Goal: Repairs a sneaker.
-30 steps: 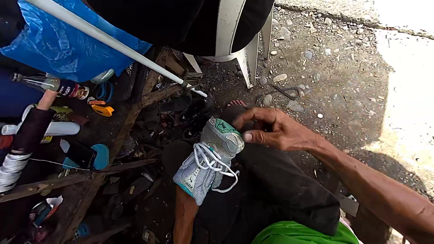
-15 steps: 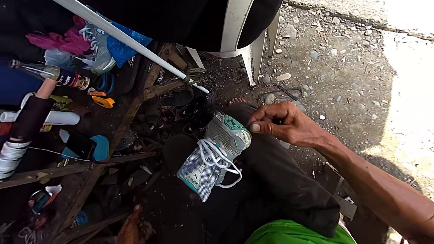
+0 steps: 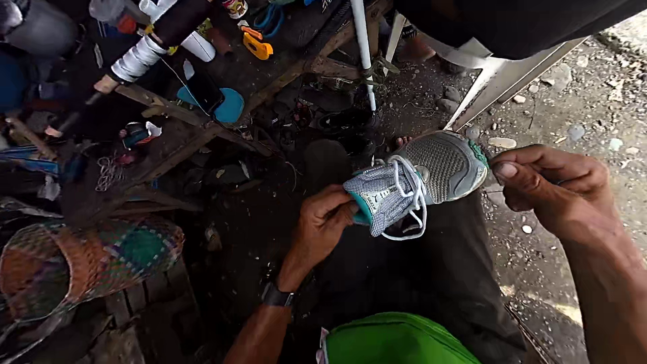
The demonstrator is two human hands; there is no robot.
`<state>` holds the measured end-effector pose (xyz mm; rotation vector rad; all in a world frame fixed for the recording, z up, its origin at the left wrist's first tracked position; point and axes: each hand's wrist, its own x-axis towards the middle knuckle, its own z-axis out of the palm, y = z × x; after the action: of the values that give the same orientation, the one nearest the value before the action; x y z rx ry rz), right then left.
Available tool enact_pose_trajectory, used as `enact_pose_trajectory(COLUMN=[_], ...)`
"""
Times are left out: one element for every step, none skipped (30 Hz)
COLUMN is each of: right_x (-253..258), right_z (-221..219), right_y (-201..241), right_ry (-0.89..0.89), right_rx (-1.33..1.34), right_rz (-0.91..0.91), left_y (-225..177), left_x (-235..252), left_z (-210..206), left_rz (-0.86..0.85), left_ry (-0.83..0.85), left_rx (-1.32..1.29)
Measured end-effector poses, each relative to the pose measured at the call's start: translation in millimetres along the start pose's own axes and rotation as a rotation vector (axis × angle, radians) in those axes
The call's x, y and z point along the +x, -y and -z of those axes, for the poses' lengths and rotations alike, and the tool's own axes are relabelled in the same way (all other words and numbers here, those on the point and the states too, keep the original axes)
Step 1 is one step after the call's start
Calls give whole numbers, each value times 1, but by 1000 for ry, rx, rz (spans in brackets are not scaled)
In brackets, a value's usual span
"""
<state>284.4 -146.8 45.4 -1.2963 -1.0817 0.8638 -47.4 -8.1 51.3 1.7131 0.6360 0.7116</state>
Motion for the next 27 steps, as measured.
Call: enact_pose_trajectory(right_x=[1, 2, 1, 0, 0, -1, -2, -2, -1, -1, -1, -2, -3, -3, -4, -4, -5, -5, -5, -5, -4, -5, -5, -4, -4, -3, -3], right_z=[-4, -8, -9, -9, -8, -9, -9, -10, -10, -10, -10, -10, -10, -11, -11, -11, -10, -10, -9, -9, -9, -10, -12, -13, -13, -13, -10], right_y=[2, 5, 7, 9, 11, 12, 13, 13, 13, 13, 13, 12, 12, 12, 12, 12, 12, 13, 13, 12, 11, 10, 10, 10, 10, 11, 11], right_ry=[3, 4, 3, 0, -3, -6, -10, -10, -9, -7, -7, -7, -2, 3, 9, 8, 1, -10, -18, -24, -30, -37, -41, -41, -39, -35, -23], right_rx=[5, 5, 5, -1, -8, -9, -4, 5, 12, 26, 43, 60, 70, 71, 68, 65, 65, 66, 64, 57, 52, 50, 50, 51, 55, 56, 49], right_rz=[-2, -5, -6, -8, -12, -14, -17, -15, -9, -4, -1, 4, 13, 19, 22, 32, 38, 41, 45, 56, 70, 85, 94, 97, 93, 80, 68], left_y=[4, 5, 5, 3, 3, 4, 5, 6, 6, 6, 3, -1, -3, -4, -2, 1, 3, 4, 5, 5, 5, 6, 6, 7, 7, 7, 6], left_x=[2, 1, 0, 0, 1, 2, 3, 3, 3, 2, 0, 0, 0, 2, 3, 4, 6, 7, 7, 8, 8, 8, 7, 7, 7, 7, 6], left_z=[-14, -23, -29, -30, -28, -24, -20, -18, -18, -18, -19, -21, -23, -24, -24, -24, -23, -22, -20, -18, -17, -16, -15, -15, -14, -11, -8], left_rz=[3, 36, 89, 141, 177, 202, 224, 250, 280, 322, 364, 372, 346, 301, 250, 213, 197, 194, 201, 213, 221, 222, 224, 227, 232, 237, 242], left_ry=[41, 68, 83, 97, 117, 136, 152, 149, 116, 79, 39, -14, -67, -109, -144, -173, -204, -225, -246, -273, -296, -308, -315, -323, -319, -296, -260], left_rx=[29, 123, 237, 333, 385, 391, 370, 339, 320, 301, 297, 287, 247, 190, 131, 77, 36, 17, 18, 24, 35, 55, 67, 73, 75, 71, 65])
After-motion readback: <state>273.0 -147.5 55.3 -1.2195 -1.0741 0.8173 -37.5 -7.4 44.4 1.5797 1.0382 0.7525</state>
